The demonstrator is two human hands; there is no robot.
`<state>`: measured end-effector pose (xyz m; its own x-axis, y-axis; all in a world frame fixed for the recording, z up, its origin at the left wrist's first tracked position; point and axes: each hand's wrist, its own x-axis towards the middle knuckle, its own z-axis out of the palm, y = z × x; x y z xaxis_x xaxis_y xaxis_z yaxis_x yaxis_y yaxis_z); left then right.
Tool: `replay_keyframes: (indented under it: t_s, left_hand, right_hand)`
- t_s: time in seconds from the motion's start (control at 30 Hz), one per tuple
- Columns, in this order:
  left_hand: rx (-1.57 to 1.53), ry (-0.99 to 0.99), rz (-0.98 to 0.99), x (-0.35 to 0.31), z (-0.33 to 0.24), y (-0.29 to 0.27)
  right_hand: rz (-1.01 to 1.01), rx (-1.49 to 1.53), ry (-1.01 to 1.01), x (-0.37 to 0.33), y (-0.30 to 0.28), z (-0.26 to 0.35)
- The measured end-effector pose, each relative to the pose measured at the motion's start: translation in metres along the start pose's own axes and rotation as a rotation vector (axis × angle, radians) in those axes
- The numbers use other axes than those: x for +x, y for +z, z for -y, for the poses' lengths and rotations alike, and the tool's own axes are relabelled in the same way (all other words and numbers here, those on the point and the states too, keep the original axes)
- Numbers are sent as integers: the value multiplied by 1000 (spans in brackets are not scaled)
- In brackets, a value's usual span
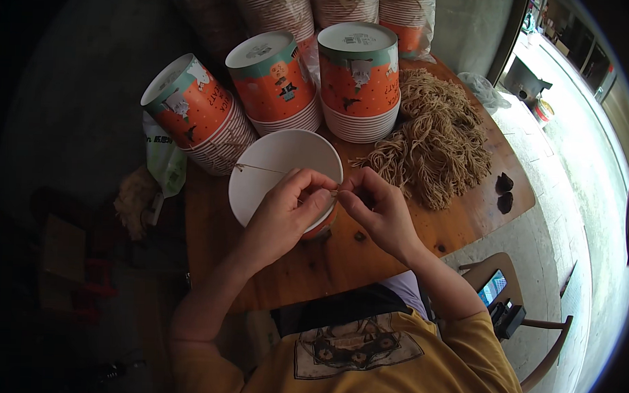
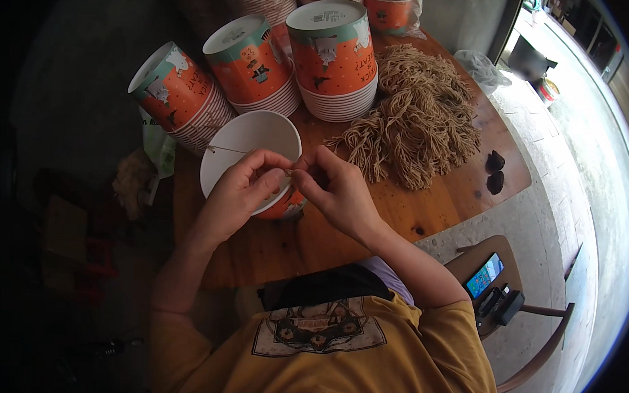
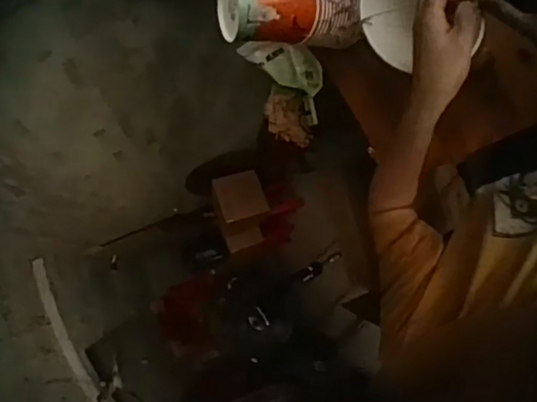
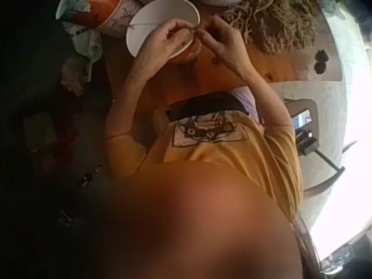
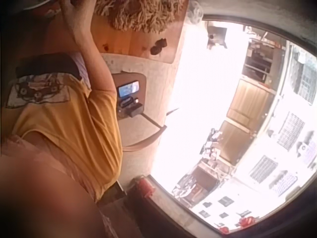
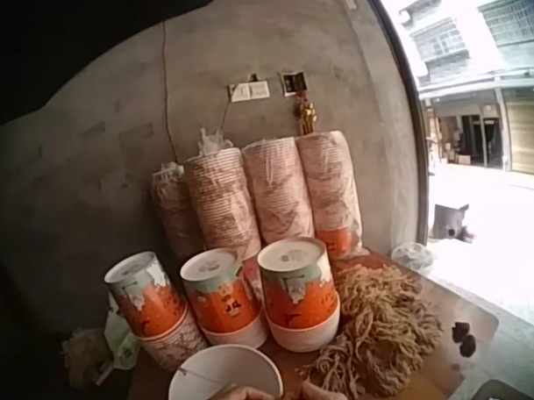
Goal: The recorder is threading and tying string handles onto paper buckets at a workbench.
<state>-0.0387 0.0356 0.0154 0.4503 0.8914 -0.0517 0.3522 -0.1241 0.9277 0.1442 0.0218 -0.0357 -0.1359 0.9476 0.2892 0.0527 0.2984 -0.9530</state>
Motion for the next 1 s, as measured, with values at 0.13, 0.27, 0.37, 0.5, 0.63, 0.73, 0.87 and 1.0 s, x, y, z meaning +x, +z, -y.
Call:
replay_keyframes:
  t_s: [0.13,0.27,0.37,0.5,0.63,0.73,0.87,1.0]
  left_hand:
    - [-132,2,-77,1,8,-1]
    - [-9,36,-67,-5,1,3]
    - [110,68,-90,-4,-2,8]
    - [178,112,-109,-2,-5,9]
    - [224,154,-123,-1,1,6]
    - [273,154,-93,-3,0,1]
    - [229,117,-51,-4,-1,-2]
    - [198,130,-19,-3,-1,-3]
  right_hand:
    - [10,8,21,0,1,3]
    - [13,3,16,0,1,0]
    - [12,29,25,0,2,-3]
    - [5,80,-3,1,3,-3]
    - [43,20,27,1,-1,-3]
    - [73,-32,75,1,-5,1]
    - [69,-41,40,1,-5,0]
    - [36,-70,-59,3,-3,0]
